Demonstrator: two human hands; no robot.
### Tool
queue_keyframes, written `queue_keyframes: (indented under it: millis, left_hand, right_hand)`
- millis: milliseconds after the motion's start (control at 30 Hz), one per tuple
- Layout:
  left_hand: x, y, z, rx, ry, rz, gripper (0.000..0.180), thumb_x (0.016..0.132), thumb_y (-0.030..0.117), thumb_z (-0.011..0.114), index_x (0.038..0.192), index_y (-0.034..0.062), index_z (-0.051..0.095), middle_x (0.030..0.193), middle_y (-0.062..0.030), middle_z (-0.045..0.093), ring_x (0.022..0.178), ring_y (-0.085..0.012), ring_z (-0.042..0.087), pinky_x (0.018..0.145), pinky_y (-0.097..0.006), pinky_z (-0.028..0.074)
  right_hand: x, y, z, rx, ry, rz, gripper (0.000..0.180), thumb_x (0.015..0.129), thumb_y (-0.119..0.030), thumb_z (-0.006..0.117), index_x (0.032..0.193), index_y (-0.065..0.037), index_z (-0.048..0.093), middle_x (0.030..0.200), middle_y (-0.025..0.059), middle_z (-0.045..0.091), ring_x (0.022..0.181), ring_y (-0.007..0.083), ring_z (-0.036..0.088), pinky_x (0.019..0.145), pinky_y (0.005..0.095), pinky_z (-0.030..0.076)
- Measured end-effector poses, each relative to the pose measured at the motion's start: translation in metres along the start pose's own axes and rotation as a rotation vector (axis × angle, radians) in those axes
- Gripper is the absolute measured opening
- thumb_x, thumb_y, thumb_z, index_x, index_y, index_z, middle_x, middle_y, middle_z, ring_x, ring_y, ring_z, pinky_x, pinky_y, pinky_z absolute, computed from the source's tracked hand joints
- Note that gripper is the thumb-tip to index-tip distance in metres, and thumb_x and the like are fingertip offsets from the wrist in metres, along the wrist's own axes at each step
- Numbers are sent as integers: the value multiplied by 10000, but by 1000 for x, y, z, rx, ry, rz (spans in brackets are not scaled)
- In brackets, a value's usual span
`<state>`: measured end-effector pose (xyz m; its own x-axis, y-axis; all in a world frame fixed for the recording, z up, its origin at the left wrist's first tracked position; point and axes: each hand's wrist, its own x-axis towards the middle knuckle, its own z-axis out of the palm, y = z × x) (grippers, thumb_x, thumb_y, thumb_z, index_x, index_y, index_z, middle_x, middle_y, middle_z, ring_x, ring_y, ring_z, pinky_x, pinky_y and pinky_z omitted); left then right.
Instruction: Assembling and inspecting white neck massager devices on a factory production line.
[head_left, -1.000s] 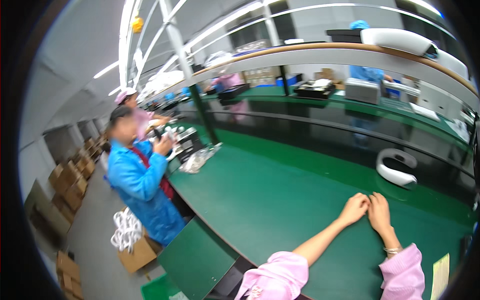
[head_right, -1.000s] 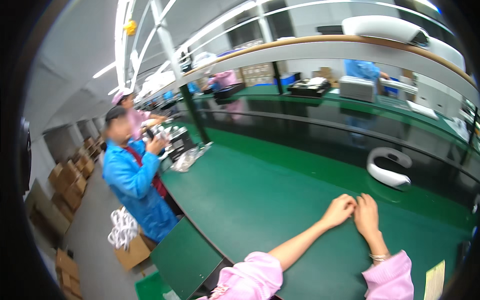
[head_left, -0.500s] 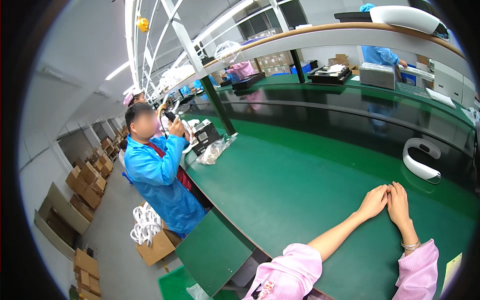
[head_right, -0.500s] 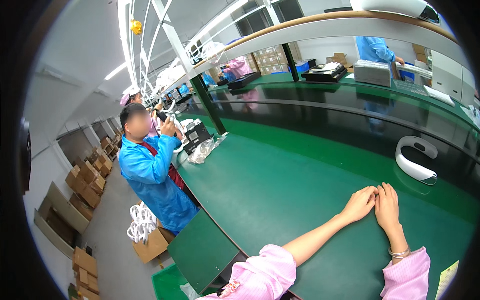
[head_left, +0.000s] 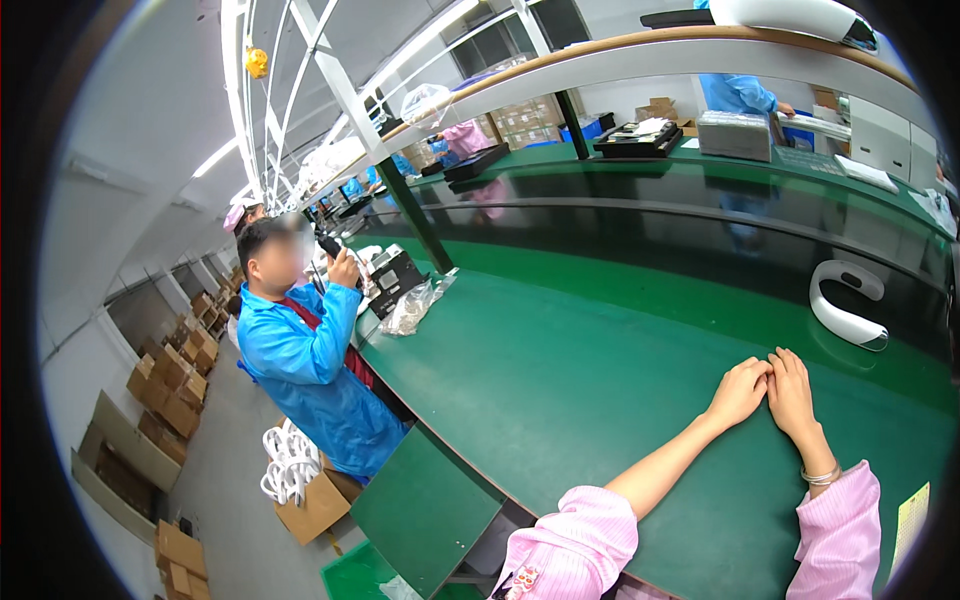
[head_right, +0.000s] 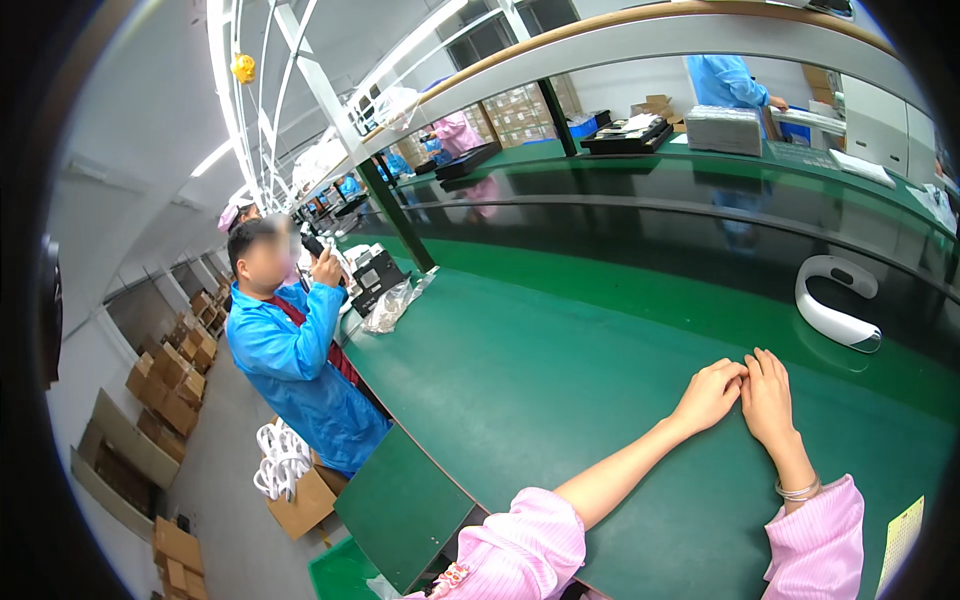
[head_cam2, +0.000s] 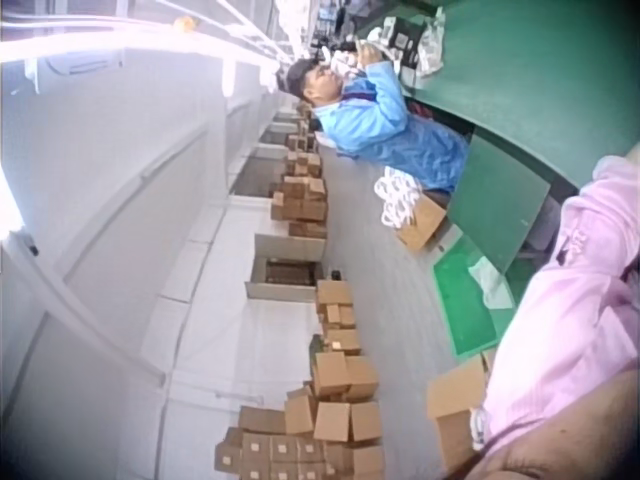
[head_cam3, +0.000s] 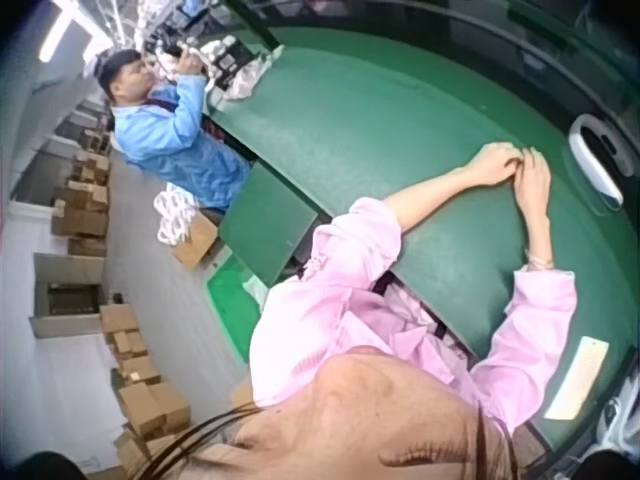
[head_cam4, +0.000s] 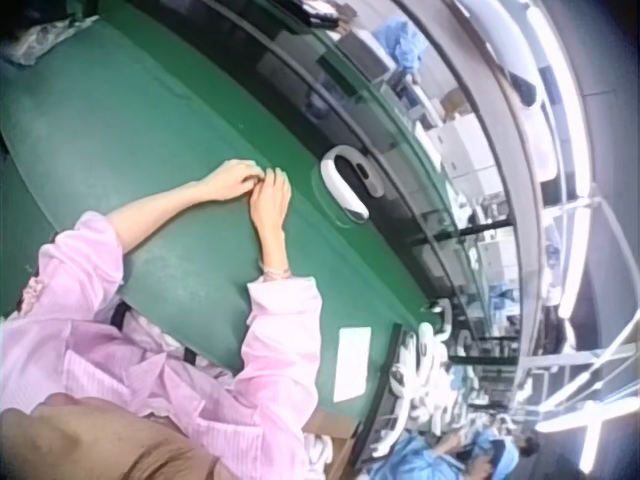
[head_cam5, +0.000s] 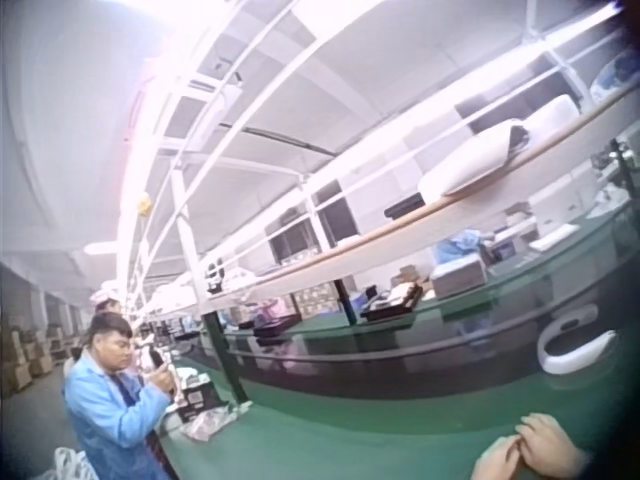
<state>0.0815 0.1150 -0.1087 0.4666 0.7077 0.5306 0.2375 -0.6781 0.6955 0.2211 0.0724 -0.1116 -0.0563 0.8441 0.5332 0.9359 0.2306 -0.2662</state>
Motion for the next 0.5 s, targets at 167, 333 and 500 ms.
queue_keyframes:
  millis: [167,333,500]
  left_hand:
    - [0,4,-3,-16,3,-14,155,843,46,510,952,0,610,842,-154,580,748,-333,586,675,-399,479]
    - [0,3,-3,3,-16,-20,157,840,46,513,954,1,611,841,-153,579,754,-330,586,673,-399,479]
    - [0,2,-2,9,-9,-11,156,839,43,510,950,-2,611,842,-152,580,755,-331,586,673,-401,478]
  right_hand:
    - [1,-4,-2,6,-8,23,326,842,-52,515,1145,67,536,1243,229,492,1205,382,425,1027,448,330]
    - [1,-2,-1,2,-6,8,325,838,-45,515,1141,68,537,1246,231,490,1206,382,426,1026,448,330]
    - [1,-2,-1,-5,9,-1,322,833,-39,516,1136,69,538,1232,230,497,1196,379,434,1019,447,336]
